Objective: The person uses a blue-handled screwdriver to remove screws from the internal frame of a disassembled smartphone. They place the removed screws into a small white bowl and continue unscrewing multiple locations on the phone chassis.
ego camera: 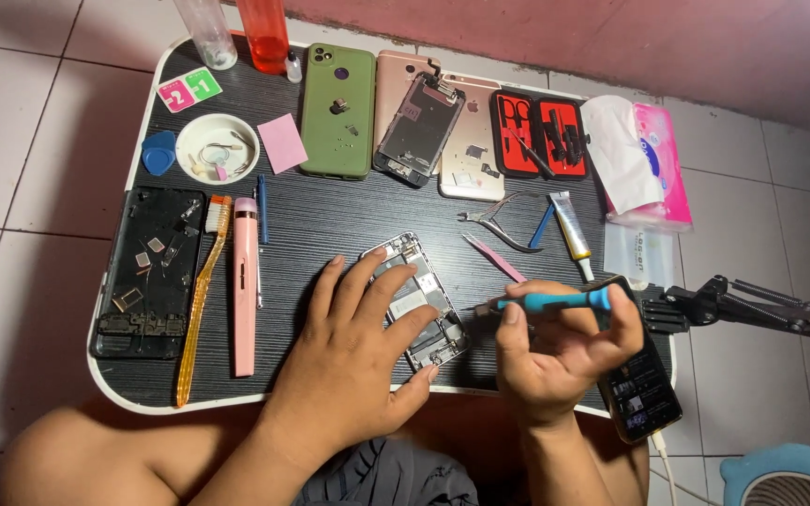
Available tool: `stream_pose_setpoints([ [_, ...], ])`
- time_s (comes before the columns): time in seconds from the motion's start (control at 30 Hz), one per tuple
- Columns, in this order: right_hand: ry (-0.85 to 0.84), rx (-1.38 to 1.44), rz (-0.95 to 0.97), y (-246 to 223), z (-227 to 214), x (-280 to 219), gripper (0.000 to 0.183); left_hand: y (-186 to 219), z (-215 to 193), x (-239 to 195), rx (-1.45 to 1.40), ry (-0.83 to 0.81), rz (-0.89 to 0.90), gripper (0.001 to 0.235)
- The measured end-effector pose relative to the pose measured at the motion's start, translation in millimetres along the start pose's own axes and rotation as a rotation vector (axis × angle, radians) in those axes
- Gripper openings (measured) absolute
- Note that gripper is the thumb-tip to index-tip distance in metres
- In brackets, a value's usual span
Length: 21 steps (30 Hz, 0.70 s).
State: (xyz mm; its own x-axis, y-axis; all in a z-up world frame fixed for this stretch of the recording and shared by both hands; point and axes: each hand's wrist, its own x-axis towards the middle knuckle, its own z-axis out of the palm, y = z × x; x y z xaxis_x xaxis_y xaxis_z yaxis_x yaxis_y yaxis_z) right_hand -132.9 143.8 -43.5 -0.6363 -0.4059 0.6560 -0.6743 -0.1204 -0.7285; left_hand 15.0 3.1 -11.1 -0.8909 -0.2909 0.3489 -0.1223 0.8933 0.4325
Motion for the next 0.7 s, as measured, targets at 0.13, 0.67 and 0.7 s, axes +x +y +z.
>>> stream_pose_setpoints([
  [0.13,0.113,-0.015,0.119,-1.5,-0.5,4.3,0.070,1.2,4.4,-0.8,0.012,-0.001,0.002,0.055],
  [0.67,-0.089,0.021,0.104,-2.5,0.0,5.9,0.069,3.6,3.2,4.2,0.042,0.060,0.141,0.041],
  [0.7,-0.111,0.018,0.084,-3.0,0.0,6.6,0.068,3.9,2.5,4.4,0.050,0.054,0.157,0.040],
])
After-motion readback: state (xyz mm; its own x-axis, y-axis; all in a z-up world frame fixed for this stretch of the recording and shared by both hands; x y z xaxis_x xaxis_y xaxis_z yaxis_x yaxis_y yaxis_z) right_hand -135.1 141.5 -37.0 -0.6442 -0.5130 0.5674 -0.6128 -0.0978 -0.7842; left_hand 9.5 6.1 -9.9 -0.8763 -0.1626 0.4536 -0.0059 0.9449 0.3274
